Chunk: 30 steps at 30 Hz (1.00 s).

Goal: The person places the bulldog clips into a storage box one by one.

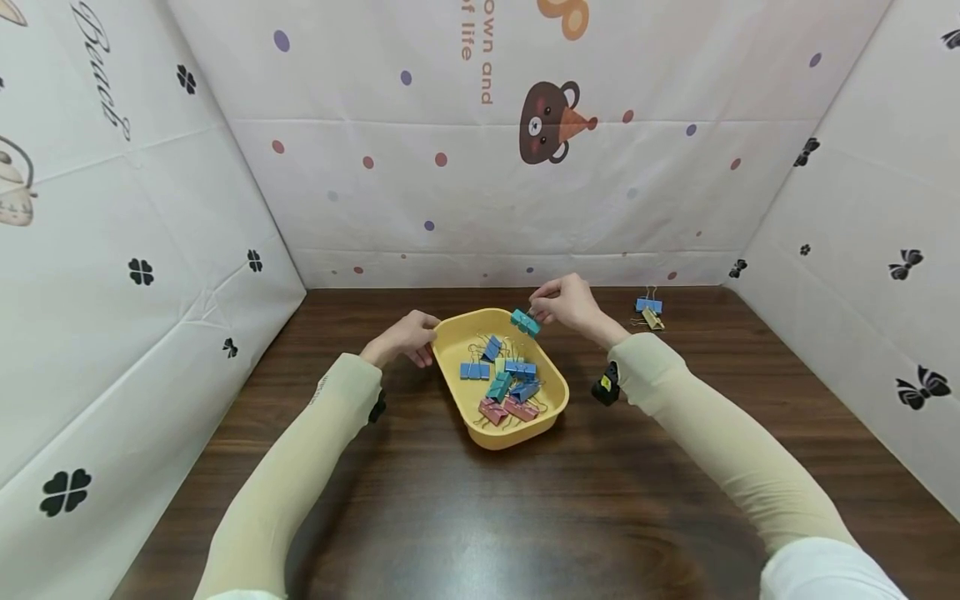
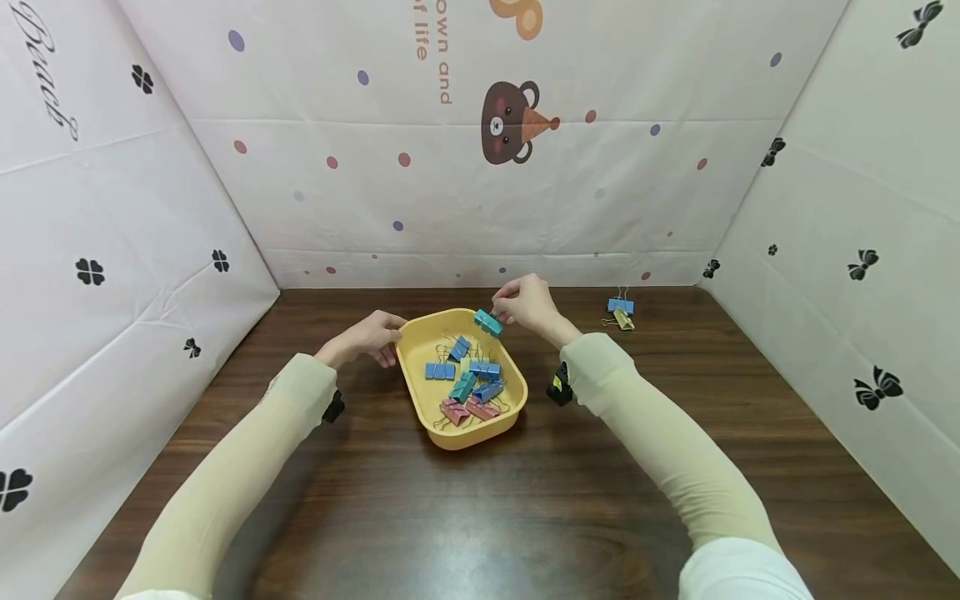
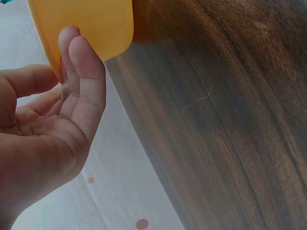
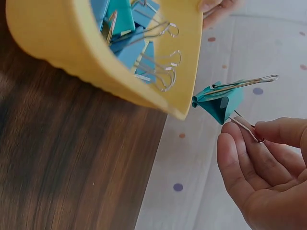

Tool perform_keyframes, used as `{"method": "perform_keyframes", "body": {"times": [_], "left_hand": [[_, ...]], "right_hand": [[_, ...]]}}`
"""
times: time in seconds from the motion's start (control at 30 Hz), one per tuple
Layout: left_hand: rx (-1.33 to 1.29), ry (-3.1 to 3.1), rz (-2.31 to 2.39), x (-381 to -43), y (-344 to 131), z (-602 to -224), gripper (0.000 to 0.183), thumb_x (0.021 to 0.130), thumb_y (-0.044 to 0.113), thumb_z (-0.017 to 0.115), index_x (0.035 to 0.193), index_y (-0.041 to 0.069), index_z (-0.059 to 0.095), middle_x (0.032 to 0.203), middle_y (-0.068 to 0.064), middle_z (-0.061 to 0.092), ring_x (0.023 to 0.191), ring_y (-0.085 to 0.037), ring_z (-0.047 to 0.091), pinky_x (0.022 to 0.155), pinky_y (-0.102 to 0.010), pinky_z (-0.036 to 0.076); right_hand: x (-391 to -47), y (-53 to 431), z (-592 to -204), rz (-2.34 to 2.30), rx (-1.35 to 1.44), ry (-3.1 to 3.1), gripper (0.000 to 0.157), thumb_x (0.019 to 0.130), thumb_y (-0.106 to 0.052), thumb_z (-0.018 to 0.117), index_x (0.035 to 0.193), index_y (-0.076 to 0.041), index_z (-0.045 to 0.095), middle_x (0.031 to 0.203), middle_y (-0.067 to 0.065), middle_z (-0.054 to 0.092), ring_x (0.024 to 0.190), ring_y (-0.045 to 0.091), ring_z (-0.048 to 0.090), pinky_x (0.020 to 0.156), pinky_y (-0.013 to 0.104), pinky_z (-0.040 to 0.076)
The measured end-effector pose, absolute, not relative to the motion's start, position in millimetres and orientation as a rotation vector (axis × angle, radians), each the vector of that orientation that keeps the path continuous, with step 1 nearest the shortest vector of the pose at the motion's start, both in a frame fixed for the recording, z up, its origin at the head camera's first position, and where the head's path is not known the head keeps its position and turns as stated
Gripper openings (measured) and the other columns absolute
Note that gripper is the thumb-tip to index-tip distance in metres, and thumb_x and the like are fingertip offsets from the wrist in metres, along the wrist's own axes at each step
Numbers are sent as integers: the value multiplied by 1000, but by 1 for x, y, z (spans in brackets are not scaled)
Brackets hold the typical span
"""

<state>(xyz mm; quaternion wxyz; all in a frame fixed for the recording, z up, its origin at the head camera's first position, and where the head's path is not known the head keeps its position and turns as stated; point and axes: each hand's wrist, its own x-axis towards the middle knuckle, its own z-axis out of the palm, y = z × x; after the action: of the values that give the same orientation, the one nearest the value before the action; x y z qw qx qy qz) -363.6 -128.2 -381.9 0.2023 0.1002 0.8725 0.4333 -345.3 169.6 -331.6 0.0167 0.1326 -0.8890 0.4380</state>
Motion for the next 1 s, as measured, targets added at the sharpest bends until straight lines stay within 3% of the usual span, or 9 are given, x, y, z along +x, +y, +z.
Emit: {"method": "perform_keyframes", "body": {"times": [0.37, 0.5, 0.77, 0.9, 1.0], "left_hand": [[287, 2447, 1212, -364, -129, -383, 45, 95, 5, 40, 139, 0, 47, 73, -10, 61, 54, -17, 62, 56, -32, 59], [285, 2447, 1211, -363, -128, -383, 45, 95, 4, 40, 139, 0, 47, 73, -9, 60, 53, -17, 62, 55, -32, 58], [273, 2447, 1212, -361, -127, -382, 47, 95, 5, 39, 141, -1, 44, 74, -10, 61, 53, -16, 62, 54, -30, 58], [274, 2450, 1212, -361, -127, -382, 46, 96, 5, 40, 141, 0, 45, 75, -10, 61, 53, -16, 62, 54, -30, 58], [278, 2451, 1210, -361, -127, -382, 45, 96, 6, 40, 141, 0, 45, 76, -10, 62, 53, -16, 62, 55, -31, 58]], "right_hand": [[-340, 154, -332, 1392, 479, -2777, 20, 93, -11, 62, 101, 5, 72, 91, 22, 73, 82, 37, 71, 61, 26, 59], [-337, 149, -333, 1396, 488, -2792, 19, 92, -10, 63, 100, 4, 72, 90, 22, 73, 78, 33, 72, 62, 28, 60], [-333, 140, -335, 1568, 541, -2855, 20, 93, -10, 63, 104, 5, 70, 95, 24, 72, 85, 36, 71, 81, 50, 57], [-335, 142, -338, 1543, 549, -2914, 25, 93, -12, 63, 110, 5, 69, 103, 26, 70, 90, 36, 71, 84, 48, 57], [-338, 151, -340, 1400, 551, -2900, 26, 93, -13, 62, 111, 4, 69, 103, 24, 71, 90, 35, 70, 77, 39, 60]]}}
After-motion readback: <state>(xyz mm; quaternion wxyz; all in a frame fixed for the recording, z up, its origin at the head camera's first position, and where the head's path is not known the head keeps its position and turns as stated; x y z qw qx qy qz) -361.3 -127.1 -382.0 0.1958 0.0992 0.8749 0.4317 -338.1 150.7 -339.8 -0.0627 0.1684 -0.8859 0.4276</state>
